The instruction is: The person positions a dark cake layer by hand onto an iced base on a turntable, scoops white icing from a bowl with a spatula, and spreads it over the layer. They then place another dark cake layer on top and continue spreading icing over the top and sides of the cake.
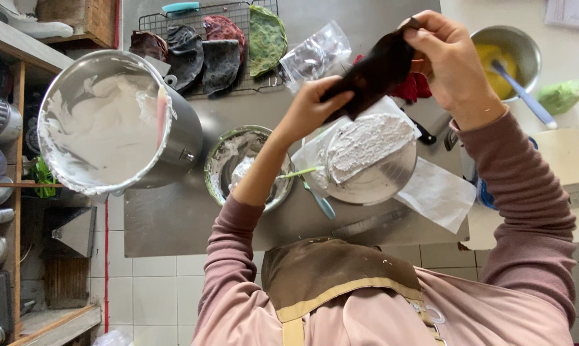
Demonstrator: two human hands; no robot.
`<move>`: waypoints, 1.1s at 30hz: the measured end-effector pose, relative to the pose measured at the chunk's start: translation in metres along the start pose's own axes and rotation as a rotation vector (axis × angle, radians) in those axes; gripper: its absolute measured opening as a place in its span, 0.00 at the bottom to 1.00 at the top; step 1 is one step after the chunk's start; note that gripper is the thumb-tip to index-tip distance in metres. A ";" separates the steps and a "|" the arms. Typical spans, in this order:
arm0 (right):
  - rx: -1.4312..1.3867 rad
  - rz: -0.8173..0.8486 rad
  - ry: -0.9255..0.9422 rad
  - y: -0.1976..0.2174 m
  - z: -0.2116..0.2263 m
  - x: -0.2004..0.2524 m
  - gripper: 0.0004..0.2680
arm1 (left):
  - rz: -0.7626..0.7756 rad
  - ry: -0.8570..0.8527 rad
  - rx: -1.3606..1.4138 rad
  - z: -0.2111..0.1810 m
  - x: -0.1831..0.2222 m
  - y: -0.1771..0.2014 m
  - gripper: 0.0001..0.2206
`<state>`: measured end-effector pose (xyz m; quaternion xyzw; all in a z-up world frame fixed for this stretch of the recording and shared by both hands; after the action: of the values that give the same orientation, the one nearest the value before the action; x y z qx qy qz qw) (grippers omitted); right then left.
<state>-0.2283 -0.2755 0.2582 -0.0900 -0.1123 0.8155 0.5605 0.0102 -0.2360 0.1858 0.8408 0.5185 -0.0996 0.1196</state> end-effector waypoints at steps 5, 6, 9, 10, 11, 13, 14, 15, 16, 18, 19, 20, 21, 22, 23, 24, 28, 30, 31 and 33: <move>0.028 -0.096 0.020 0.033 -0.012 0.027 0.04 | -0.099 0.036 -0.206 0.000 0.019 0.009 0.08; 0.005 -0.096 0.007 0.038 -0.015 0.030 0.04 | -0.103 0.039 -0.205 0.000 0.022 0.009 0.08; -0.042 -0.099 -0.026 0.048 -0.024 0.038 0.04 | -0.176 0.082 -0.118 -0.001 0.028 0.014 0.08; -0.066 -0.104 -0.042 0.052 -0.029 0.041 0.04 | -0.216 0.068 -0.128 -0.002 0.030 0.015 0.07; -0.066 -0.099 -0.046 0.053 -0.033 0.044 0.04 | -0.256 0.055 -0.137 -0.004 0.032 0.015 0.07; -0.106 -0.052 -0.028 0.054 -0.037 0.046 0.04 | -0.286 0.045 -0.157 -0.011 0.035 0.015 0.07; -0.105 -0.041 -0.032 0.054 -0.038 0.047 0.04 | -0.309 0.038 -0.175 -0.016 0.038 0.015 0.07; -0.116 -0.012 -0.056 0.053 -0.041 0.048 0.04 | -0.320 0.039 -0.178 -0.021 0.040 0.015 0.07; -0.126 0.018 -0.082 0.051 -0.043 0.048 0.04 | -0.319 0.035 -0.161 -0.025 0.041 0.014 0.07; -0.089 0.047 -0.102 0.049 -0.048 0.045 0.04 | -0.330 0.033 -0.144 -0.032 0.044 0.011 0.06; -0.054 0.067 -0.117 0.049 -0.050 0.044 0.04 | -0.313 0.023 -0.127 -0.035 0.045 0.009 0.07; -0.051 0.078 -0.122 0.052 -0.051 0.045 0.04 | -0.295 0.012 -0.112 -0.037 0.047 0.006 0.08; 0.018 0.083 -0.117 0.055 -0.051 0.046 0.04 | -0.308 0.013 -0.112 -0.039 0.051 0.006 0.08; 0.087 0.087 -0.110 0.059 -0.051 0.046 0.03 | -0.327 -0.040 -0.275 -0.042 0.056 0.005 0.07; 0.092 0.098 -0.114 0.065 -0.050 0.046 0.03 | -0.345 -0.091 -0.438 -0.043 0.060 0.001 0.07; 0.105 0.109 -0.130 0.070 -0.051 0.047 0.03 | -0.355 -0.089 -0.440 -0.041 0.062 -0.004 0.07; 0.213 0.150 -0.151 0.095 -0.065 0.045 0.04 | -0.408 0.136 -0.242 -0.017 0.072 -0.023 0.07; 0.258 0.168 -0.130 0.105 -0.075 0.041 0.04 | -0.408 0.192 -0.163 -0.005 0.074 -0.032 0.08; 0.305 0.178 -0.109 0.110 -0.079 0.038 0.04 | -0.454 0.215 -0.171 0.001 0.076 -0.033 0.07; 0.377 0.182 -0.077 0.117 -0.085 0.028 0.05 | -0.509 0.234 -0.183 0.009 0.075 -0.037 0.07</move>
<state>-0.3201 -0.2826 0.1429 0.0379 0.0297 0.8723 0.4867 0.0098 -0.1585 0.1515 0.6752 0.7298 0.0183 0.1056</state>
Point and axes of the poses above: each hand's wrist, its own x-axis away from the middle knuckle, its own y-axis out of the back of the hand, z = x × y, the point moved 3 cm from there along -x, towards the middle knuckle
